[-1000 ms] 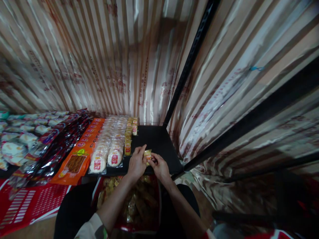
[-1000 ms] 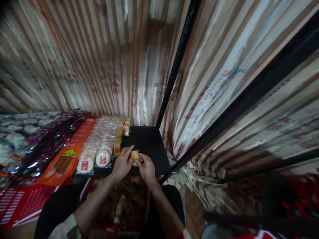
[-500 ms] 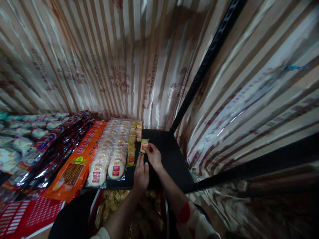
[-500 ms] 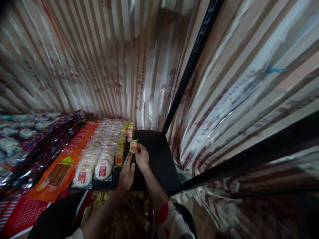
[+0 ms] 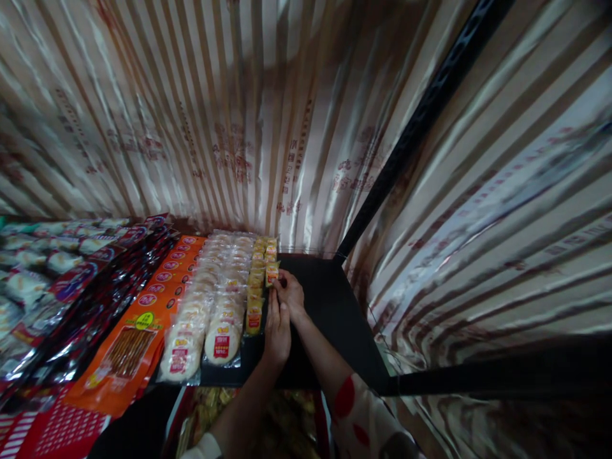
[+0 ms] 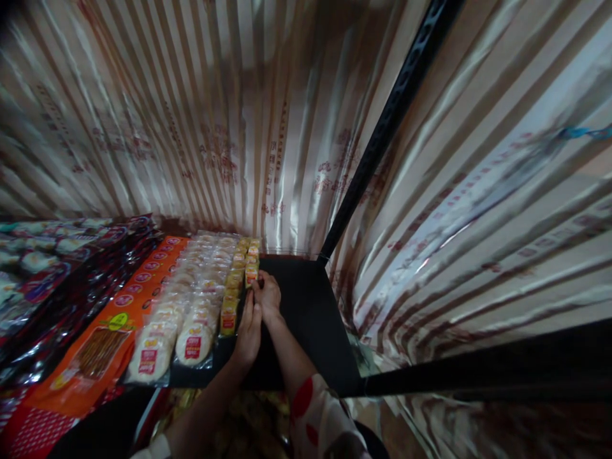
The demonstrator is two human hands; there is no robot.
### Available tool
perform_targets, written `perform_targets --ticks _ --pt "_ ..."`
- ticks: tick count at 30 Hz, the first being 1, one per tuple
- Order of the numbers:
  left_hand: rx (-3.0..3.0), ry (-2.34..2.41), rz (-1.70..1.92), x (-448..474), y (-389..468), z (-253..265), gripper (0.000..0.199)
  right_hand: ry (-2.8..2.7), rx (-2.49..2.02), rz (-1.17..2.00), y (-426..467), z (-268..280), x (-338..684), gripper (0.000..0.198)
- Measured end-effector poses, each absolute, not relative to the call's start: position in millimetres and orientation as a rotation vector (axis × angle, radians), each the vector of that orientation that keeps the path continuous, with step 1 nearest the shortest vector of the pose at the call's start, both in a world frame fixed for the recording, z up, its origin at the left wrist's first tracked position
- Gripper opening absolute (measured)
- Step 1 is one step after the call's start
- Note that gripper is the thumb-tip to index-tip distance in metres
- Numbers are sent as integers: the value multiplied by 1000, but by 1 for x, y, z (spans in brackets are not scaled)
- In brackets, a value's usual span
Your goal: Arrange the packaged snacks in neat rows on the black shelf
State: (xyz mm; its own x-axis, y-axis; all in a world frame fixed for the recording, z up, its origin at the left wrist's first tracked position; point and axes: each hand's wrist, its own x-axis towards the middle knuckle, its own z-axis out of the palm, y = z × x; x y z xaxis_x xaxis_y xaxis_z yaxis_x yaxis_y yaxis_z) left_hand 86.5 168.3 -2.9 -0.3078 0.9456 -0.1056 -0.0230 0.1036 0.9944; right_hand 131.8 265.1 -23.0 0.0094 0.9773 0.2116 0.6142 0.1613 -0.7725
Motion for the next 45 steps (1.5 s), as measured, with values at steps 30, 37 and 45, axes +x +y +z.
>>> perform_targets --ticks 30,37,45 --pt "1386 1644 1327 91 86 -22 41 -1517 -1435 689 163 -19 152 35" --pt "1582 1585 1148 51 -8 -40 34 -1765 -1266 639 54 -29 157 25" --pt "1378 2076 594 -3 -9 -74 50 -1883 -1455 933 20 -86 118 32"
